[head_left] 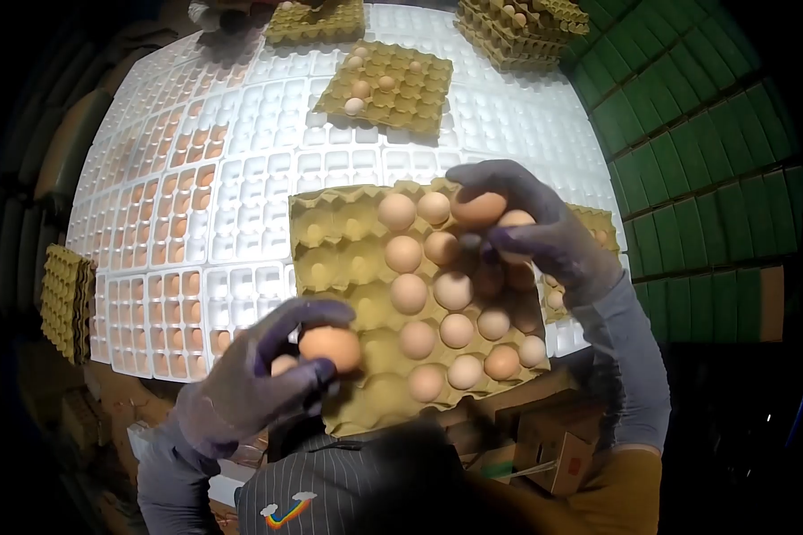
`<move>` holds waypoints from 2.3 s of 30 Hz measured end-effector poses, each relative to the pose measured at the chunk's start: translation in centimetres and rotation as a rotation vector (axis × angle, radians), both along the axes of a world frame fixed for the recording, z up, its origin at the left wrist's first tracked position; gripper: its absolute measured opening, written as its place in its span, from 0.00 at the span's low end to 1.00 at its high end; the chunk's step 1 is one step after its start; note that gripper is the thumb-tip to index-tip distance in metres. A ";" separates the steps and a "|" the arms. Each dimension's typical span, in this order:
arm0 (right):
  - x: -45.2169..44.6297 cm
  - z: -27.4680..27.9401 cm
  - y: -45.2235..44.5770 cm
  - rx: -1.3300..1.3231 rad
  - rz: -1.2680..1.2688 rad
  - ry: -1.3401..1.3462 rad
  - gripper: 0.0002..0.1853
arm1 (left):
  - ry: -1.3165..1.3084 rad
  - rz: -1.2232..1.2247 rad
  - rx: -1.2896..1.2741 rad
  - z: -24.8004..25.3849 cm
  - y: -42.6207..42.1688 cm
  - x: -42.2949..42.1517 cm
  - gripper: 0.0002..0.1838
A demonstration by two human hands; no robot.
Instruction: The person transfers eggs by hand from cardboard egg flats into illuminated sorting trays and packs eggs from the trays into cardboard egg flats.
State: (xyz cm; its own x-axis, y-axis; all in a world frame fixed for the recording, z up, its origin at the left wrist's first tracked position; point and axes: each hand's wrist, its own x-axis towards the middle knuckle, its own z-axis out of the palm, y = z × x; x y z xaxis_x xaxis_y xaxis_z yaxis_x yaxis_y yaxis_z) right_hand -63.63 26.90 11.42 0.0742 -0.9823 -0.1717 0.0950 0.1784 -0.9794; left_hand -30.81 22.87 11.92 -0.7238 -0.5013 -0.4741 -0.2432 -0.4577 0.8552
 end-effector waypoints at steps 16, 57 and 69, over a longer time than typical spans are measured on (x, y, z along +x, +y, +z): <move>-2.9 -1.9 0.8 0.234 -0.090 0.151 0.39 | -0.116 -0.165 -0.812 -5.4 -9.5 -8.5 0.25; 30.1 -20.6 -14.7 0.121 -0.142 0.477 0.23 | -0.356 0.212 -1.335 -32.1 -12.6 10.1 0.29; 11.9 1.0 3.1 -0.139 -0.103 1.072 0.13 | 0.195 0.172 -1.138 -10.0 -9.8 -0.8 0.12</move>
